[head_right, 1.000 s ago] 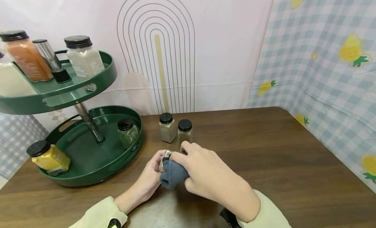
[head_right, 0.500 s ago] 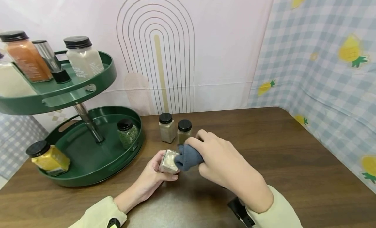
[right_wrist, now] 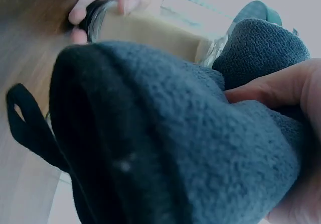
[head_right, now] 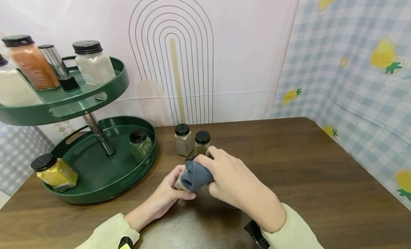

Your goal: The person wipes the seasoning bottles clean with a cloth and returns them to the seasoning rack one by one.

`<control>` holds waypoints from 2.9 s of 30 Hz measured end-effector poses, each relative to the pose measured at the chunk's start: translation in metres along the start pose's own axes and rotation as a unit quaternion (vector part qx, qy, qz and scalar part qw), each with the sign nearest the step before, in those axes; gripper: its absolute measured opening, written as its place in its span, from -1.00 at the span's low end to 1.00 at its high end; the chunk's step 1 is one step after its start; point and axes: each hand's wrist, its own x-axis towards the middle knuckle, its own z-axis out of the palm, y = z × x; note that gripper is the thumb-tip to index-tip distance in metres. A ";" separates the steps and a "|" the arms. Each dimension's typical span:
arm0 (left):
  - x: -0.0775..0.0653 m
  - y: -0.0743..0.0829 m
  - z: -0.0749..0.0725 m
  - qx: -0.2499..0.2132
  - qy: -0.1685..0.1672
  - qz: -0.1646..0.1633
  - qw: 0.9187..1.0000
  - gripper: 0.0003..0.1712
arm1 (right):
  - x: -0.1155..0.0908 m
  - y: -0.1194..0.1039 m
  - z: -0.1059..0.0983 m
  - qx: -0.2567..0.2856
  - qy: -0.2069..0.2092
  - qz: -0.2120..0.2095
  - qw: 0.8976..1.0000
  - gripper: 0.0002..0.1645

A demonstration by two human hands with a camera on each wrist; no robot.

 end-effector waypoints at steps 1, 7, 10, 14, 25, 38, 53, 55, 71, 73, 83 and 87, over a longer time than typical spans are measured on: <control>0.000 0.000 0.000 0.000 0.000 0.000 1.000 -0.22 | 0.000 0.002 -0.001 0.006 -0.006 0.004 1.000 -0.36; -0.001 0.000 0.000 0.009 0.001 0.002 1.000 -0.21 | -0.003 0.012 -0.012 0.028 -0.074 0.032 0.996 -0.43; -0.001 0.000 0.001 0.012 0.005 0.005 1.000 -0.20 | -0.004 0.018 -0.018 0.023 -0.117 0.046 0.992 -0.44; 0.000 0.000 0.001 0.009 0.003 0.007 1.000 -0.21 | -0.005 0.021 -0.023 -0.001 -0.089 0.040 0.995 -0.39; -0.001 -0.003 -0.003 0.045 -0.022 0.041 0.998 -0.28 | 0.000 -0.007 -0.004 -0.005 0.010 -0.104 0.995 -0.22; 0.001 -0.001 0.000 -0.012 -0.003 -0.002 1.000 -0.25 | -0.008 0.004 -0.021 -0.017 -0.077 -0.048 0.996 -0.32; -0.002 0.000 0.002 0.071 -0.018 0.009 0.997 -0.30 | -0.003 0.004 -0.013 0.013 -0.009 -0.040 0.999 -0.22; -0.001 0.000 0.001 0.064 -0.017 0.003 0.998 -0.31 | -0.001 0.002 -0.008 0.022 -0.024 -0.036 0.999 -0.24; 0.000 0.000 0.001 0.040 -0.004 -0.005 0.999 -0.23 | -0.007 0.014 -0.023 -0.052 -0.099 0.059 0.992 -0.45; 0.000 0.000 0.001 0.042 -0.005 -0.004 0.999 -0.24 | -0.007 0.014 -0.026 -0.082 -0.075 0.074 0.991 -0.43; -0.001 -0.001 -0.001 0.039 -0.015 0.002 0.999 -0.28 | -0.002 -0.001 -0.010 -0.013 0.043 -0.048 0.998 -0.22; -0.001 0.000 -0.002 0.030 -0.025 0.004 0.999 -0.27 | -0.003 -0.005 -0.003 -0.020 0.007 -0.038 0.999 -0.26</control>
